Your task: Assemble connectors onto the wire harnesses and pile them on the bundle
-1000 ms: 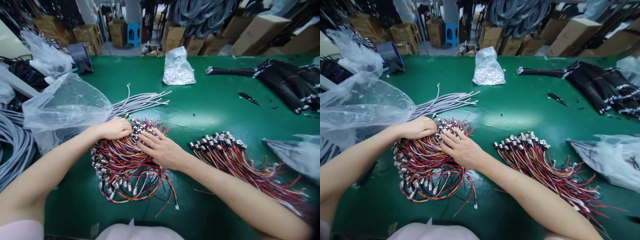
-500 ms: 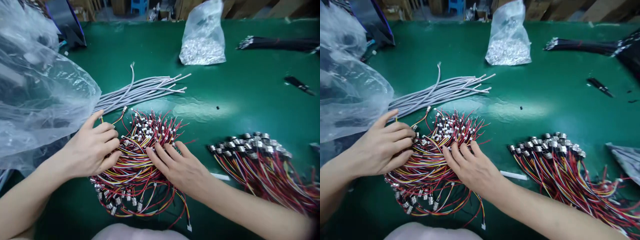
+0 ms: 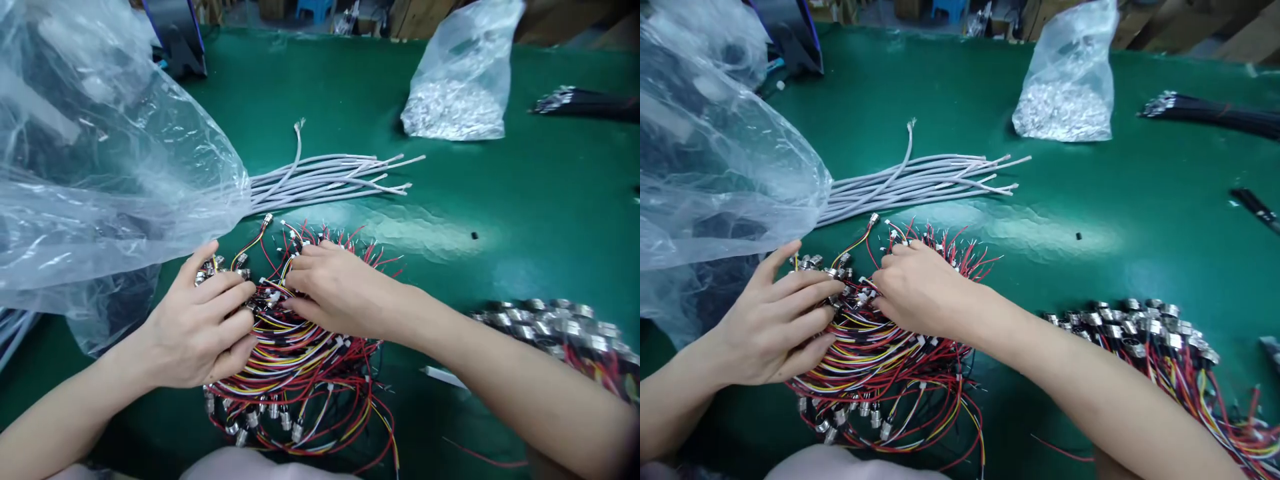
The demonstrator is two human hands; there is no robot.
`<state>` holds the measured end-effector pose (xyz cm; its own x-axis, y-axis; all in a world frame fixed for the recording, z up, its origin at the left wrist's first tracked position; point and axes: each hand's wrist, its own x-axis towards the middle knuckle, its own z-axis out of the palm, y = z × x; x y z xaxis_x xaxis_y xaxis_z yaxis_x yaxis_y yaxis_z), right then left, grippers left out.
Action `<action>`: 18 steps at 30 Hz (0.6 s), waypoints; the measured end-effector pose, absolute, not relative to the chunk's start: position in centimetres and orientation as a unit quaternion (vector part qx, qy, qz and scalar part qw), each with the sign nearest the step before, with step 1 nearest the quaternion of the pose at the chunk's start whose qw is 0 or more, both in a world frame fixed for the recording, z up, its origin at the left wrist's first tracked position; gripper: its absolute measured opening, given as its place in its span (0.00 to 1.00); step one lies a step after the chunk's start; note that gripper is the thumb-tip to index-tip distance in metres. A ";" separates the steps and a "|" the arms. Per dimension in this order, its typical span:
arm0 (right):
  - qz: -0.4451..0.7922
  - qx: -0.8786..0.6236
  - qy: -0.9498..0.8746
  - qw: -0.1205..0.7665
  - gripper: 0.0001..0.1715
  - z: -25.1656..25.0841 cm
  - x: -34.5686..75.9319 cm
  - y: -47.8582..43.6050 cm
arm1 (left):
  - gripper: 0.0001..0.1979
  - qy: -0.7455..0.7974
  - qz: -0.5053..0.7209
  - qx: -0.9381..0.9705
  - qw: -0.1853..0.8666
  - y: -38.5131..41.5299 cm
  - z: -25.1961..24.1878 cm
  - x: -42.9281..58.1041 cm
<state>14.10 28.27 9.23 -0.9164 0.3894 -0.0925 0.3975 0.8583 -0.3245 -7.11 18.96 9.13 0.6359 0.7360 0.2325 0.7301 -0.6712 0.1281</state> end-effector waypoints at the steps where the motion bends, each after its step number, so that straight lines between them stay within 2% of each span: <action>1: -0.178 0.215 0.959 0.046 0.11 8.9 13.4 28.5 | 0.07 0.404 0.139 0.904 0.015 18.9 9.1 -7.1; 3: -0.210 0.233 0.946 0.082 0.06 8.3 12.8 28.9 | 0.07 0.402 0.153 0.903 0.016 18.6 9.0 -7.2; 5: -0.269 0.260 0.925 0.061 0.05 8.0 13.2 29.1 | 0.07 0.398 0.166 0.902 0.008 18.4 8.9 -7.3; 9: -0.400 0.346 0.845 -0.081 0.08 8.0 15.5 29.1 | 0.07 0.373 0.204 0.905 -0.015 18.1 8.5 -7.5; 11: -0.417 0.388 0.811 -0.135 0.09 8.1 16.9 28.7 | 0.06 0.364 0.227 0.903 -0.018 18.0 8.2 -7.7; 14: -0.303 0.462 0.821 -0.142 0.09 7.8 18.7 27.9 | 0.04 0.348 0.254 0.903 -0.010 17.9 7.8 -7.9; 18: -0.138 0.460 0.877 0.013 0.10 7.0 21.0 27.2 | 0.03 0.341 0.255 0.905 0.010 17.7 7.7 -8.1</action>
<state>21.05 27.20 7.04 -0.5772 0.8027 -0.1498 0.8099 0.5392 -0.2310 -8.09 17.70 7.68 0.6378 0.6219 0.4543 0.6121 -0.7673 0.1911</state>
